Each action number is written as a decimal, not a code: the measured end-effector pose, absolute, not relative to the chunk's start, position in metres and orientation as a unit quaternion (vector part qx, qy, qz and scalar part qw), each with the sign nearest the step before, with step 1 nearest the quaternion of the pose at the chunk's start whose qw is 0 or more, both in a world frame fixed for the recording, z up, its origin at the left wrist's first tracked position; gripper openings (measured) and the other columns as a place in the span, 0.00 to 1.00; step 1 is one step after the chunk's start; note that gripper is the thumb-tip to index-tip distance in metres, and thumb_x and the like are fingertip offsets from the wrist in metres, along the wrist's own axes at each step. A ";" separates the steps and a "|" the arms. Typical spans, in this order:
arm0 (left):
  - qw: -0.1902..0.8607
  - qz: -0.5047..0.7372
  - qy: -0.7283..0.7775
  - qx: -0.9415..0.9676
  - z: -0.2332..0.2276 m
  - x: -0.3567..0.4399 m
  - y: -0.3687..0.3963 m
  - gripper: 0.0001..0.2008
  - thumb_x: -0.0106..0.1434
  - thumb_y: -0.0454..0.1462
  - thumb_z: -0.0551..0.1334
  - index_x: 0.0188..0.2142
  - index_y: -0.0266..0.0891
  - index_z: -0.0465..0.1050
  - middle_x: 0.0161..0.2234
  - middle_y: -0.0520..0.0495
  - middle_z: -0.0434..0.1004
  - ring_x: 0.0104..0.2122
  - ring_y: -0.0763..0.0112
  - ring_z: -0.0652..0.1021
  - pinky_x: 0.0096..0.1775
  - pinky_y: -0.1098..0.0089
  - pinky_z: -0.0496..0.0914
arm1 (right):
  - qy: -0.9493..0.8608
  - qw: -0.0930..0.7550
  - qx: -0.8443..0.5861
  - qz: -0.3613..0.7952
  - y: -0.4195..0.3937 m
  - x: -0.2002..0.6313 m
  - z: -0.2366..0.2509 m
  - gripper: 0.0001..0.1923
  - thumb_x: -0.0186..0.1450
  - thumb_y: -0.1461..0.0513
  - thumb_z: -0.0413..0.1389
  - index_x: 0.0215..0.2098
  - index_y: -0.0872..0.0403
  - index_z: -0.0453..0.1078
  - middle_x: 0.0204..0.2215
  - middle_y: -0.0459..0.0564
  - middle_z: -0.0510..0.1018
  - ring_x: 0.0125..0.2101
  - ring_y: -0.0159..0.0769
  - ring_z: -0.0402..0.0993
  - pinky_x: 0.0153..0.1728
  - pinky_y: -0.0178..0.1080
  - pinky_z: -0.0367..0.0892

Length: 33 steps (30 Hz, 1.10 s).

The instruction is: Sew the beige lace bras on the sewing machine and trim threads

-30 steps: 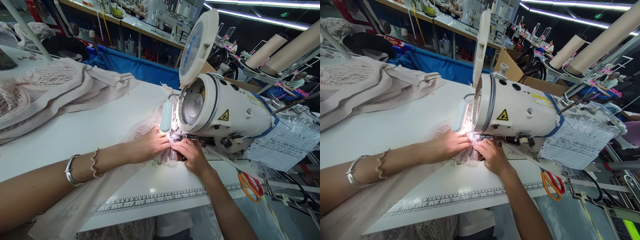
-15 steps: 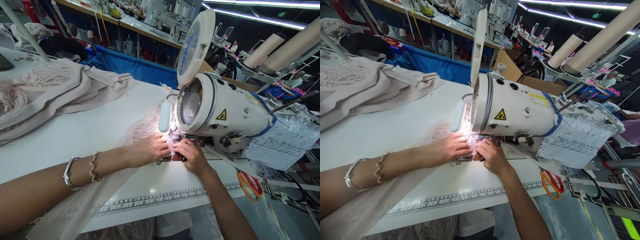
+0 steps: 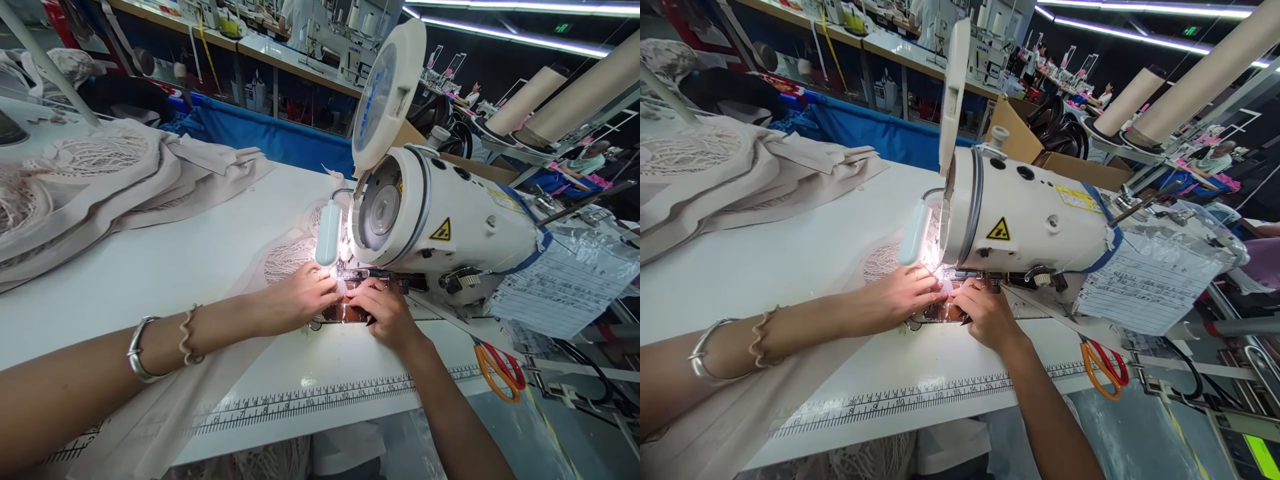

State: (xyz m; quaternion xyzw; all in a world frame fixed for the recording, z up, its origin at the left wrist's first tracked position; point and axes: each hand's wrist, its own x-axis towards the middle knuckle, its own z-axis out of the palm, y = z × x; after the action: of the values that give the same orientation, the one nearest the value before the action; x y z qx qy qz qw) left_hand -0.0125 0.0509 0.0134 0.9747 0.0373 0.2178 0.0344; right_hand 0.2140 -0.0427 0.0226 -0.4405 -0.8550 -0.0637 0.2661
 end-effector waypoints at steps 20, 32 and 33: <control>0.106 0.165 0.128 0.972 0.013 -0.018 0.081 0.17 0.72 0.29 0.49 0.49 0.43 0.74 0.43 0.47 0.79 0.41 0.64 0.74 0.57 0.58 0.56 | -0.854 0.268 -0.438 -0.087 -0.041 0.217 0.017 0.26 0.53 0.80 0.43 0.38 0.51 0.71 0.43 0.48 0.84 0.42 0.39 0.77 0.43 0.41 0.73; 0.071 0.135 0.462 0.874 0.035 -0.076 0.094 0.33 0.67 0.47 0.60 0.66 0.33 0.56 0.67 0.32 0.60 0.65 0.51 0.63 0.60 0.59 0.63 | -0.848 0.178 -0.496 -0.056 -0.062 0.214 0.028 0.15 0.60 0.71 0.48 0.40 0.51 0.71 0.21 0.43 0.76 0.21 0.34 0.73 0.24 0.34 0.65; 0.047 0.145 0.498 0.854 0.042 -0.098 0.096 0.32 0.68 0.46 0.59 0.66 0.32 0.56 0.66 0.30 0.60 0.64 0.50 0.63 0.60 0.58 0.63 | -0.846 0.178 -0.500 -0.054 -0.069 0.215 0.024 0.15 0.61 0.70 0.48 0.42 0.51 0.71 0.22 0.43 0.77 0.21 0.34 0.75 0.23 0.34 0.65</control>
State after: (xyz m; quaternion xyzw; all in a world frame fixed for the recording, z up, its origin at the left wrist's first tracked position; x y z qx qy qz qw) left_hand -0.0978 0.0961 0.0419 0.8538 0.4978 0.1449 0.0473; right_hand 0.2153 -0.0690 0.0242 -0.4998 -0.8459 -0.0540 0.1781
